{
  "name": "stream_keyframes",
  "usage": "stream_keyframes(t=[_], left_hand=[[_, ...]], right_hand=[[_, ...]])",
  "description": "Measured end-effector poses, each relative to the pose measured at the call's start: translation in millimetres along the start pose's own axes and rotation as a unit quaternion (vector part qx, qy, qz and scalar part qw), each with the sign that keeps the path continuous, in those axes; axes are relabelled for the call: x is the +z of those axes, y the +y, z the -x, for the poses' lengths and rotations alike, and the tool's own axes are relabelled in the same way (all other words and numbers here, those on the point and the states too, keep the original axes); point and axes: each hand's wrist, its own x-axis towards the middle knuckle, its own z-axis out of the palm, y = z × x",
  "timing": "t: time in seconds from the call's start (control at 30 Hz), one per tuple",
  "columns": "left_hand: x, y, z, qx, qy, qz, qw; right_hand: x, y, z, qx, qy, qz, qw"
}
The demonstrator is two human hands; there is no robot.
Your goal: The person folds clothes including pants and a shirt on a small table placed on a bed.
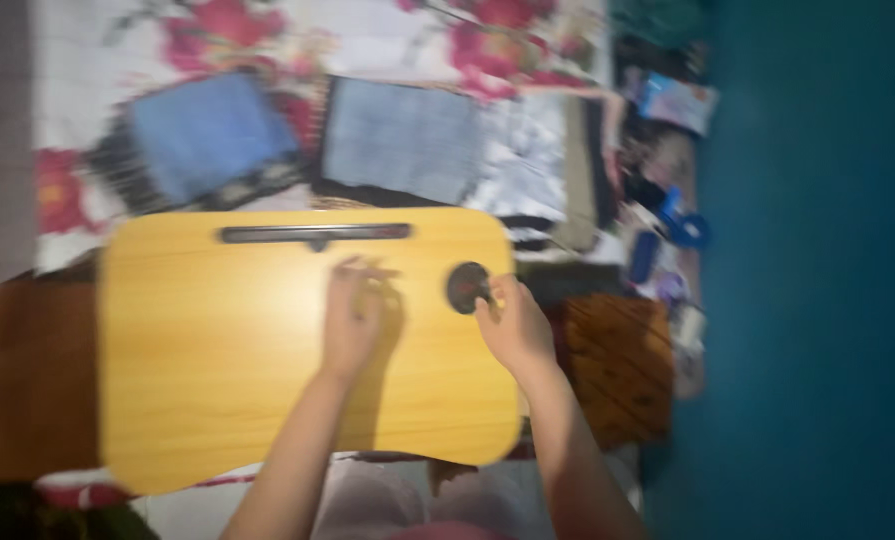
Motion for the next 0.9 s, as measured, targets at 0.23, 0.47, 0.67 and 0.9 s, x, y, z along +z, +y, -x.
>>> stream_keyframes(t=[0.23, 0.47, 0.67, 0.9], left_hand=[[-213.3, -151.3, -9.7, -0.084, 0.004, -0.421, 0.903], [-266.4, -227.5, 7.9, -0.091, -0.162, -0.463, 0.866], [-277.8, -235.4, 5.1, -0.079, -0.099, -0.322, 0.938], [-292.2, -241.2, 1.1, -0.064, -0.095, -0.304, 0.946]], right_hand=[[147.9, -177.4, -24.8, -0.29, -0.059, -0.05, 0.954], [339.5, -268.6, -143.6, -0.296, 0.023, 0.047, 0.954], [480.5, -298.3, -259.6, -0.212, -0.112, 0.155, 0.959], [525.0, -335.0, -261.6, -0.324, -0.143, 0.455, 0.817]])
